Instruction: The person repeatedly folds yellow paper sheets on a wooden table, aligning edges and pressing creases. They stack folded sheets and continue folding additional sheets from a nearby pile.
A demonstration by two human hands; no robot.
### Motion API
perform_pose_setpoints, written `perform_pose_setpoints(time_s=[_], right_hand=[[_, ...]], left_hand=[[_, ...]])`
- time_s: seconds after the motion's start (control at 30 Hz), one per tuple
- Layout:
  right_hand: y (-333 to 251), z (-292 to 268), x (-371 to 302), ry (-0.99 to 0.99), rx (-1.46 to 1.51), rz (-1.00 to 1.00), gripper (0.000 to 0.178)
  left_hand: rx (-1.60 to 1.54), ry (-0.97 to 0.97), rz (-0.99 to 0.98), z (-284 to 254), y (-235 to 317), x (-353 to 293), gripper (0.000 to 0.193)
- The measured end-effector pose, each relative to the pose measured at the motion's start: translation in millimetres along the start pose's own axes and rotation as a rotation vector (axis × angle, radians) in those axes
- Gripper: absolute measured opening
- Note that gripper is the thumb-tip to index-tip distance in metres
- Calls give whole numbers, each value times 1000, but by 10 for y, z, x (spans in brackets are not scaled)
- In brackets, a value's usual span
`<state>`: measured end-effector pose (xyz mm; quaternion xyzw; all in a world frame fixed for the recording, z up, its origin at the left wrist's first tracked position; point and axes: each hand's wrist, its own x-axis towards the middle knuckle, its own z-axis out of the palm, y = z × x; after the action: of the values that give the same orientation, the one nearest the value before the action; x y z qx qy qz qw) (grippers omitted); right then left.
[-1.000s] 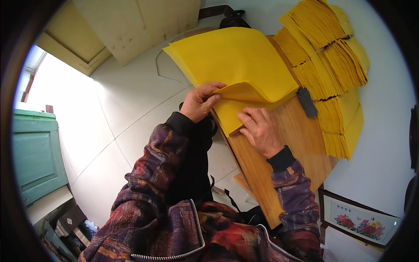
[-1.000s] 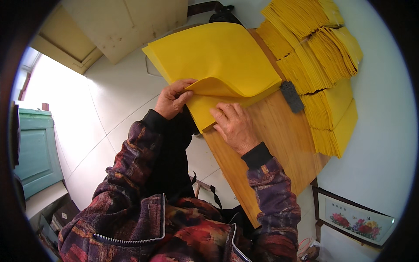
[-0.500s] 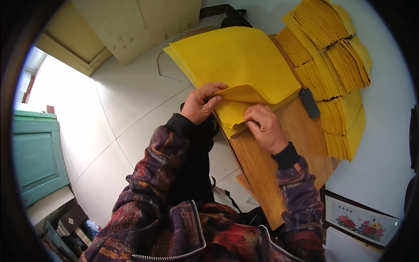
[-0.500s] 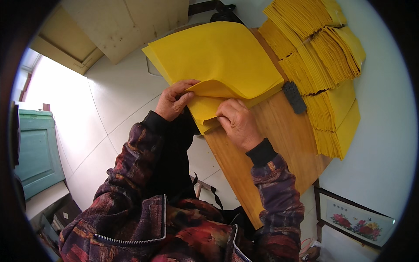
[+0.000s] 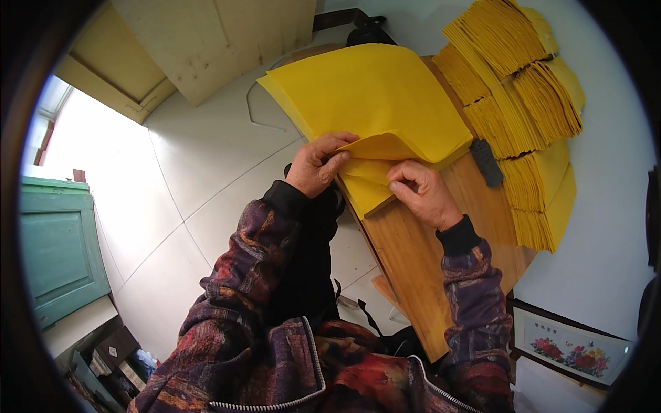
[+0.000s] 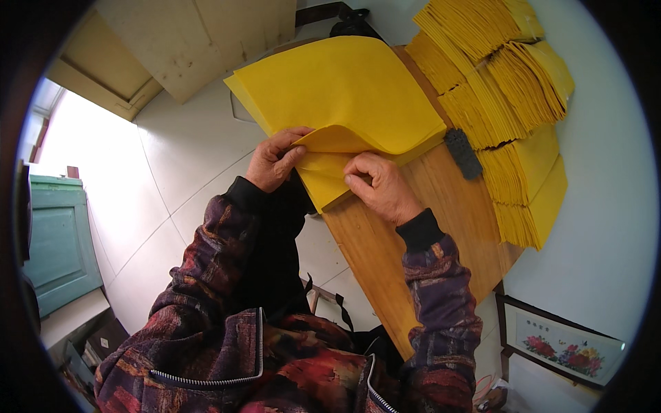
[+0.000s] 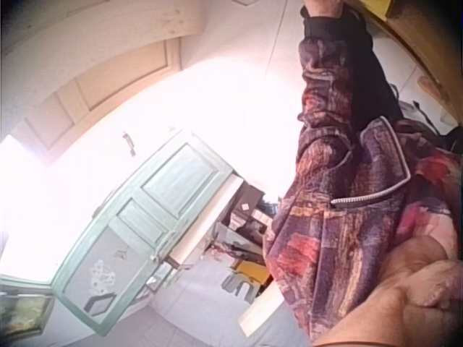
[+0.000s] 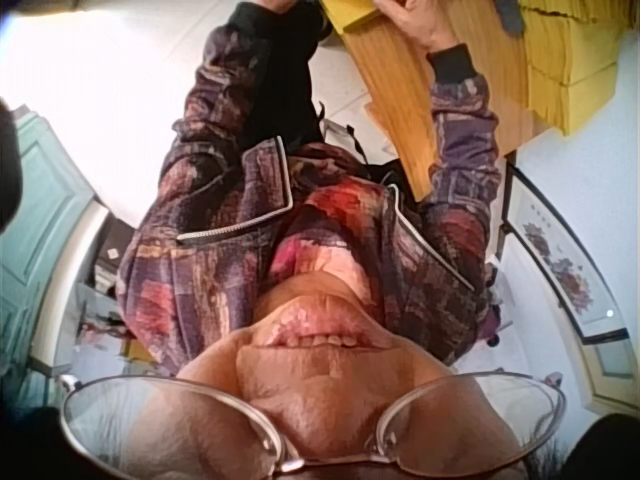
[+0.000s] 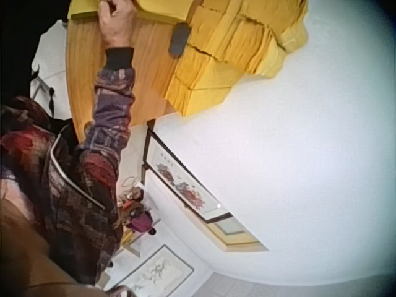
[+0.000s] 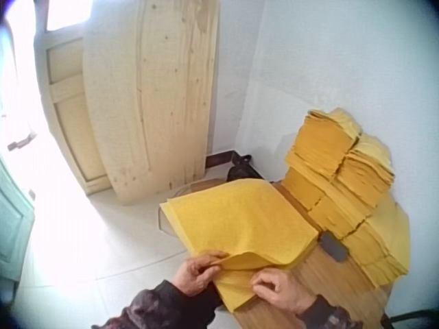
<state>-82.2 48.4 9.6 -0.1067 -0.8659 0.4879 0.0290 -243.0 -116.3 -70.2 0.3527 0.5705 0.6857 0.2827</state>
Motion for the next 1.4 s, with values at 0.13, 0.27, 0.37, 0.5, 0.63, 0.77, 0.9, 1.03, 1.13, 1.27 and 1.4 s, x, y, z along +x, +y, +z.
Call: perform_pose_setpoints(time_s=[0.13, 0.27, 0.37, 0.5, 0.63, 0.77, 0.9, 1.03, 1.13, 1.27, 1.4], right_hand=[[-49, 42, 14, 102, 13, 89, 7], [-88, 135, 89, 365, -55, -10, 7], [-101, 167, 133, 500, -175, -109, 5], [-129, 160, -20, 613, -477, -309, 14], [-125, 267, -273, 301, -650, -292, 29], [-36, 308, -261, 256, -721, -320, 28], [4, 247, -190, 211, -632, -315, 17], [-2, 168, -139, 172, -492, -254, 7], [10, 110, -98, 136, -406, -228, 12], [36, 35, -63, 49, -235, -126, 11], [43, -27, -22, -44, -141, -59, 9]], left_hand=[[56, 1, -41, -18, 53, -14, 18], [91, -86, 50, -80, 39, -20, 29], [66, -62, 164, -20, -16, -3, 29], [71, -38, -5, -26, -18, -3, 29], [143, -10, 1, -26, -7, -2, 27], [107, 27, 58, 2, -23, 6, 18], [75, 18, 48, 4, -30, 5, 18], [87, 12, 37, -2, -16, 1, 18], [88, 7, 35, -3, -9, -3, 17], [77, -1, 52, -5, -12, 2, 18], [94, 4, 61, -12, -11, 2, 20]])
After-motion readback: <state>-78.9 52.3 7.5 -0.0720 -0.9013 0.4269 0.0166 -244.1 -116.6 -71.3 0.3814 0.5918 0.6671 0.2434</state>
